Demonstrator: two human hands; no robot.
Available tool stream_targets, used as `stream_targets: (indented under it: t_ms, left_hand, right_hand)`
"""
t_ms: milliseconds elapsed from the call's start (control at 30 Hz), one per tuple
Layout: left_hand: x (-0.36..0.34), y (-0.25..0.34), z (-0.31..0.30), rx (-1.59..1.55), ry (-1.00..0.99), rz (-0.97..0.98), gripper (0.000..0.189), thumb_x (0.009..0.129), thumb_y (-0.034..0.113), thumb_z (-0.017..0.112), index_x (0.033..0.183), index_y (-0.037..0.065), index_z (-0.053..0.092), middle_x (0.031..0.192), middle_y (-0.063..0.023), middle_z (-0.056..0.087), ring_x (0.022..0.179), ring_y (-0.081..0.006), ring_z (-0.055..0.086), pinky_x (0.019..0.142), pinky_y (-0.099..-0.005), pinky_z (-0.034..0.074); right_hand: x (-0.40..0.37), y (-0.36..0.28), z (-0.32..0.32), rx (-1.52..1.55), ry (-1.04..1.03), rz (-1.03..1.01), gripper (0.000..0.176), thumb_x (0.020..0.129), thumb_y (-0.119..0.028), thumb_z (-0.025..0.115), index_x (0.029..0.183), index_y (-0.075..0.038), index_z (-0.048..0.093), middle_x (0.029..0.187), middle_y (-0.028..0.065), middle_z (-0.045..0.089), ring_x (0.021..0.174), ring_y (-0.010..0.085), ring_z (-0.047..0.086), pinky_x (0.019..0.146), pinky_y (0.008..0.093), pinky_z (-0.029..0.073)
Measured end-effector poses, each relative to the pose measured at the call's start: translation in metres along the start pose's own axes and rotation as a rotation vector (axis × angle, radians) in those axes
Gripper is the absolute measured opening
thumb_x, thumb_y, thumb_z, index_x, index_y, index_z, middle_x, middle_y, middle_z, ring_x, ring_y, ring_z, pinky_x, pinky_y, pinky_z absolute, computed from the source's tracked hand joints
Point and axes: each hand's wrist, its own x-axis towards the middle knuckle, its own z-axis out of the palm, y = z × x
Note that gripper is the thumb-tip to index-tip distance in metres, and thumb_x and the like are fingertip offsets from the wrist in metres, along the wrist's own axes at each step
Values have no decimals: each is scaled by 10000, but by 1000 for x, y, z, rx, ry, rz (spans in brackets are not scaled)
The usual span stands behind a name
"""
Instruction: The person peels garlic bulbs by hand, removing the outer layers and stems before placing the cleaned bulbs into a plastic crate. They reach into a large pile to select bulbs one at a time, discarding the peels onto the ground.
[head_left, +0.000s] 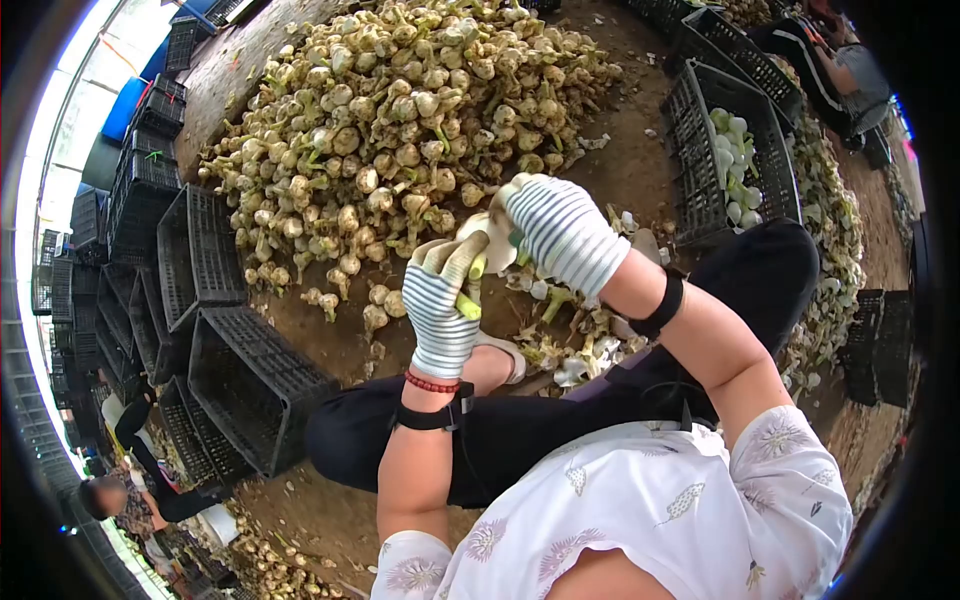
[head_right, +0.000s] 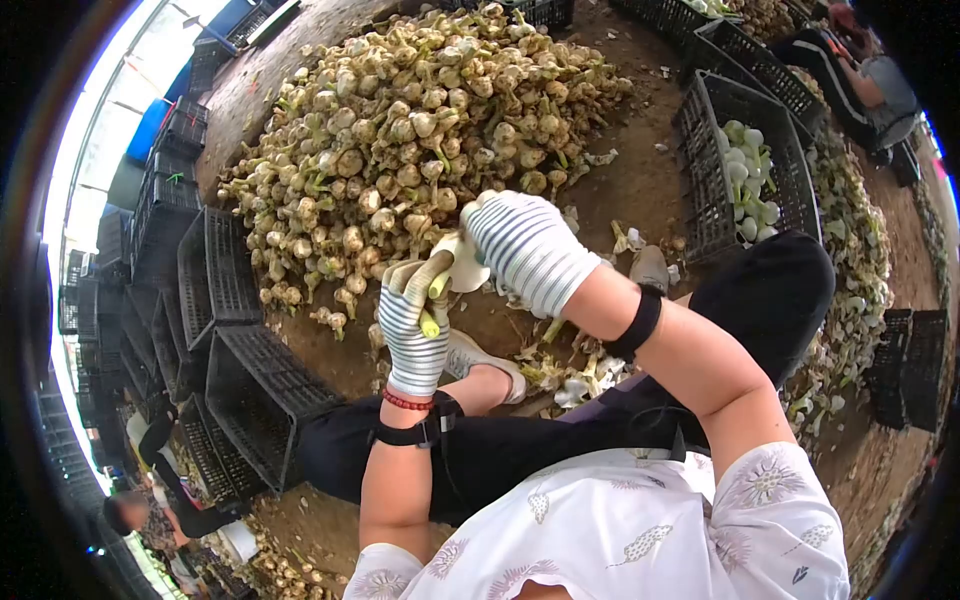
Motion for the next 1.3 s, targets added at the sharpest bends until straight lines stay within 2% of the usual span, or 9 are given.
stream_targets:
  t_ms: [100, 367, 500, 733, 800, 833, 933, 1100, 1300]
  left_hand:
    - [-8, 2, 2, -379, 134, -250, 189, 937, 156, 621, 1113, 112, 675, 1020, -64, 659, 905, -208, 617, 773, -312, 503]
    - [-14, -28, -3, -1480, 523, -1396, 315, 938, 359, 643, 1140, 119, 609, 1029, -5, 647, 926, -150, 629, 761, -351, 576]
    - [-34, -41, 19, -1451, 277, -1274, 287, 958, 325, 626, 1131, 96, 630, 1017, 3, 636, 896, -116, 593, 768, -249, 498]
    - [-11, 2, 33, -1164, -96, -1311, 383, 916, 341, 672, 1198, 87, 617, 1070, -15, 627, 936, -123, 599, 781, -271, 510]
    - [-24, -7, 43, -1188, -64, -1428, 347, 919, 371, 663, 1158, 121, 636, 1016, -3, 648, 927, -137, 609, 811, -304, 509]
    - [-15, 0, 43, -1192, -68, -1424, 347, 919, 371, 663, 1158, 121, 636, 1016, -3, 648, 927, -137, 609, 811, -304, 509]
    - [4, 19, 44, -1448, -146, -1511, 305, 915, 417, 656, 1048, 144, 643, 979, -5, 660, 899, -158, 618, 811, -343, 519]
    - [1, 22, 78, -1550, -158, -1417, 487, 949, 469, 574, 1226, 70, 549, 1133, -84, 620, 1044, -213, 593, 952, -370, 476]
    - [15, 27, 65, -1525, -182, -1313, 690, 976, 496, 499, 1487, 66, 330, 1522, -109, 336, 1406, -272, 306, 1140, -445, 251]
  right_hand:
    - [3, 31, 25, 695, -35, 385, 103, 835, -140, 634, 824, -38, 648, 750, 160, 643, 740, 345, 647, 690, 404, 534]
    - [-55, 62, 78, 96, -821, -120, 335, 906, -147, 607, 1232, -68, 608, 991, 180, 670, 822, 311, 667, 719, 391, 545]
    - [-41, 25, 24, 1478, -311, 268, 577, 929, -160, 635, 1450, -115, 391, 1131, 115, 613, 969, 171, 587, 875, 335, 487]
    - [-53, 65, 100, 1725, 172, 409, 589, 793, -231, 767, 1282, -45, 499, 1117, 107, 617, 1042, 212, 592, 892, 328, 495]
    - [-57, 117, 76, 2411, 241, 554, 366, 835, -226, 699, 1135, -93, 537, 920, 69, 614, 773, 199, 615, 584, 349, 541]
    - [-54, 134, 52, 2162, 619, 959, 339, 871, -279, 664, 1118, -95, 522, 907, 64, 600, 782, 214, 616, 618, 350, 555]
    - [-90, 182, 19, 2055, 1293, 479, 427, 893, -411, 658, 1133, -91, 510, 1042, 102, 595, 974, 248, 604, 782, 349, 551]
    - [-99, 181, 100, 2073, 414, 202, 578, 929, -362, 642, 1385, -86, 420, 1386, 80, 485, 1262, 259, 469, 944, 457, 492]
    - [-25, 80, 72, 1882, -163, 1025, 365, 805, -217, 766, 1099, -50, 627, 952, 59, 654, 830, 179, 639, 654, 322, 535]
